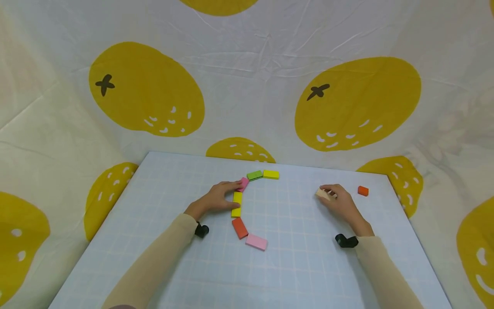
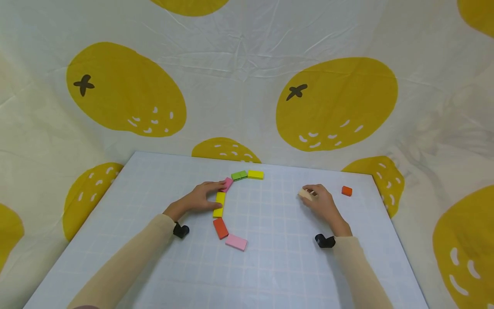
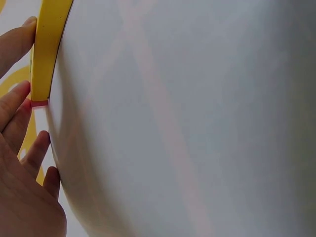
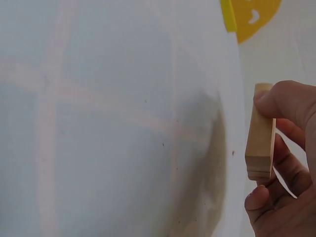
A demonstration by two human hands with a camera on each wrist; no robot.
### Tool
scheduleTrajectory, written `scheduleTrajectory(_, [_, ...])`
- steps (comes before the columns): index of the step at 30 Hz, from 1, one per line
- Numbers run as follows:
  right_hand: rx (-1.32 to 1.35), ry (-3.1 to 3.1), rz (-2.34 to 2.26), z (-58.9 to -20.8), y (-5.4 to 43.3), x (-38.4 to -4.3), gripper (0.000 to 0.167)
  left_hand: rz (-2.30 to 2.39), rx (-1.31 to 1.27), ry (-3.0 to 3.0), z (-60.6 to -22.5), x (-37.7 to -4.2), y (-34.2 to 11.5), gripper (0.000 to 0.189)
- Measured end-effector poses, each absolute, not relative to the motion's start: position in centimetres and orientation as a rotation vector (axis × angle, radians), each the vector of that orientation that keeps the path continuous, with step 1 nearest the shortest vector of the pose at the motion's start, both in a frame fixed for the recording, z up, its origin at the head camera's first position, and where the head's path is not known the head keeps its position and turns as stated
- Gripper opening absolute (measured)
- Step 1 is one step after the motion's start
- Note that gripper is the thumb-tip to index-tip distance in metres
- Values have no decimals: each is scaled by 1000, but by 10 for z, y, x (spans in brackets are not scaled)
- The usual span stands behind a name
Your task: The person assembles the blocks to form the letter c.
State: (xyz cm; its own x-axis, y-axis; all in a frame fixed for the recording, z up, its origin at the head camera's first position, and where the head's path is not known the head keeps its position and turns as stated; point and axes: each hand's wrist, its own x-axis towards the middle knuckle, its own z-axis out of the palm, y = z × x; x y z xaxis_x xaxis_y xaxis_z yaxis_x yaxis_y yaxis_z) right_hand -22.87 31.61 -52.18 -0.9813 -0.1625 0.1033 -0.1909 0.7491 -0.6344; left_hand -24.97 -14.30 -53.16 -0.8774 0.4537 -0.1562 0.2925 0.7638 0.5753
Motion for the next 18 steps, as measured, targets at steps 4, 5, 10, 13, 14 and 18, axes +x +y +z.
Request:
scheduleTrajectory(4, [343,-2905,1049,-523,307,-218,41,795,574,2678,-532,-250,-142,80])
scheduleTrajectory(5, [355,-2901,1043,-524,304,-215,40,792,576,2678,-532,-250,-142,80])
scheduleTrajectory(10, [407,-2867,1052,-527,291,-200,40,802,575,2675,-532,-250,-142,79])
scheduleTrajectory(13, [415,-2880,1062,-531,284,-190,39,818,573,2670,-531,-249,-142,79])
scheduleTrajectory(14, [416,-2884,1067,-532,281,-187,38,823,573,2669,-531,-249,-143,79])
scheduleTrajectory(18, [420,-2890,1088,-534,274,-177,36,815,559,2668,-531,-249,-142,79])
